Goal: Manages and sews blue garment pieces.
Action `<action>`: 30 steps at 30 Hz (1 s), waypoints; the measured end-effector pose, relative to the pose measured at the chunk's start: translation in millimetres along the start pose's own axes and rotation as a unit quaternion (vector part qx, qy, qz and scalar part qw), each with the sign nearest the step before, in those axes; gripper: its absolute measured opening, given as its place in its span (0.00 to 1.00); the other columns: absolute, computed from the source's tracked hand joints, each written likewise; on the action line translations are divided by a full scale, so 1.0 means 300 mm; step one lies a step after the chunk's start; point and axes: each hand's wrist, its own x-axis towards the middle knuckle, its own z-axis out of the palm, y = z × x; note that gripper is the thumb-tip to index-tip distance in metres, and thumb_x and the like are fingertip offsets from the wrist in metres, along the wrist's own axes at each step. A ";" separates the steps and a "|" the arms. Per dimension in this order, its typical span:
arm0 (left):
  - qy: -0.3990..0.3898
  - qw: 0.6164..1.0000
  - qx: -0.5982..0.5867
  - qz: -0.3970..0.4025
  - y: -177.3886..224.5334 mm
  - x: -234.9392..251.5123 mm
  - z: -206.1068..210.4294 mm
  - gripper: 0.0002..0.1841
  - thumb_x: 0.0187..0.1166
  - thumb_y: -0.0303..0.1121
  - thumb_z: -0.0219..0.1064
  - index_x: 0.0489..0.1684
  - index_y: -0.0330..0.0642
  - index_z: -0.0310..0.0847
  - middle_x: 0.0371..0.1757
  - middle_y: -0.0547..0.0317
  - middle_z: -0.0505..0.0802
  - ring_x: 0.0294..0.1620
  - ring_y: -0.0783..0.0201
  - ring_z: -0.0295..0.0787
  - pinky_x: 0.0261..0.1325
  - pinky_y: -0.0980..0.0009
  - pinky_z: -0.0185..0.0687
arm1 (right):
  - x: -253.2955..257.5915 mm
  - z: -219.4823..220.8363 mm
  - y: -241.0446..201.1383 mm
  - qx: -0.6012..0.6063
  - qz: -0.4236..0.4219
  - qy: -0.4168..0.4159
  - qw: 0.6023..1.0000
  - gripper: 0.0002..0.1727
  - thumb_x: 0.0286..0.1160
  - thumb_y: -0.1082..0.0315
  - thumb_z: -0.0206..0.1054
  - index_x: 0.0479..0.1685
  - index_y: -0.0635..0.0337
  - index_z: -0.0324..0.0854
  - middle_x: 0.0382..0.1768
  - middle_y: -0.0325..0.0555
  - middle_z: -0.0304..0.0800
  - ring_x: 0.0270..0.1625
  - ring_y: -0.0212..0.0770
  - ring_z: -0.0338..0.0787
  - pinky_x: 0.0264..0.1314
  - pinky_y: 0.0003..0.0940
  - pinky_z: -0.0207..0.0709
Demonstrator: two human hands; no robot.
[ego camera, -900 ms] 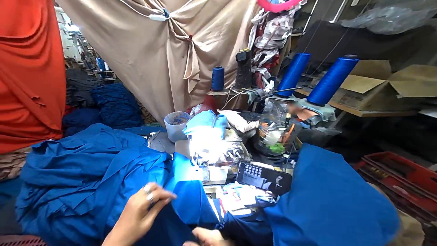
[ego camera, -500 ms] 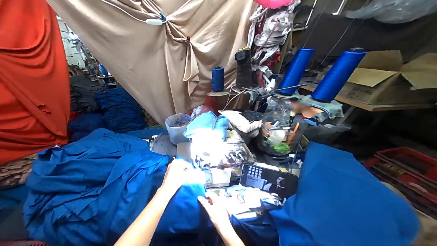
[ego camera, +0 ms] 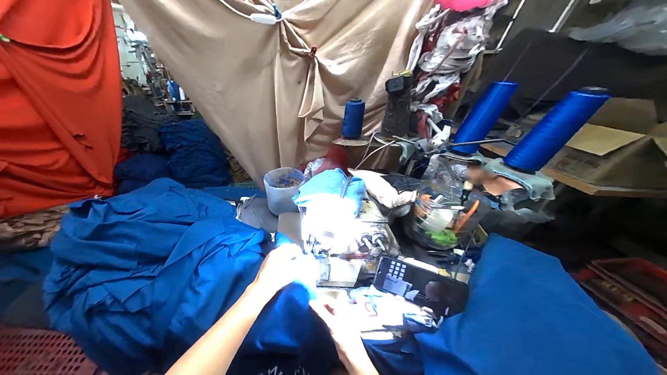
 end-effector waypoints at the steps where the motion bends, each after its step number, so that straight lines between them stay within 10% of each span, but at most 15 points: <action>1: -0.004 1.000 -0.014 -0.004 0.007 -0.010 -0.001 0.13 0.83 0.35 0.64 0.50 0.37 0.92 0.56 0.47 0.94 0.62 0.54 0.90 0.71 0.55 0.81 | -0.015 0.000 0.007 0.009 0.002 -0.001 1.000 0.07 0.73 0.69 0.73 0.37 0.65 0.91 0.32 0.39 0.92 0.39 0.26 0.89 0.51 0.27 0.83; 27: 0.041 0.995 -0.035 -0.080 -0.071 0.170 0.003 0.09 0.76 0.31 0.73 0.46 0.35 0.92 0.56 0.43 0.94 0.64 0.47 0.88 0.73 0.49 0.78 | 0.124 0.051 -0.095 -0.087 -0.011 0.086 0.992 0.15 0.74 0.63 0.74 0.25 0.66 0.88 0.23 0.41 0.85 0.31 0.32 0.82 0.43 0.36 0.76; 30: 0.065 0.994 -0.008 -0.087 -0.086 0.223 0.012 0.12 0.79 0.30 0.68 0.53 0.30 0.89 0.58 0.38 0.92 0.65 0.45 0.88 0.75 0.49 0.77 | 0.158 0.085 -0.112 0.000 -0.025 0.135 0.991 0.19 0.70 0.68 0.77 0.54 0.73 0.85 0.43 0.53 0.92 0.48 0.39 0.90 0.57 0.39 0.83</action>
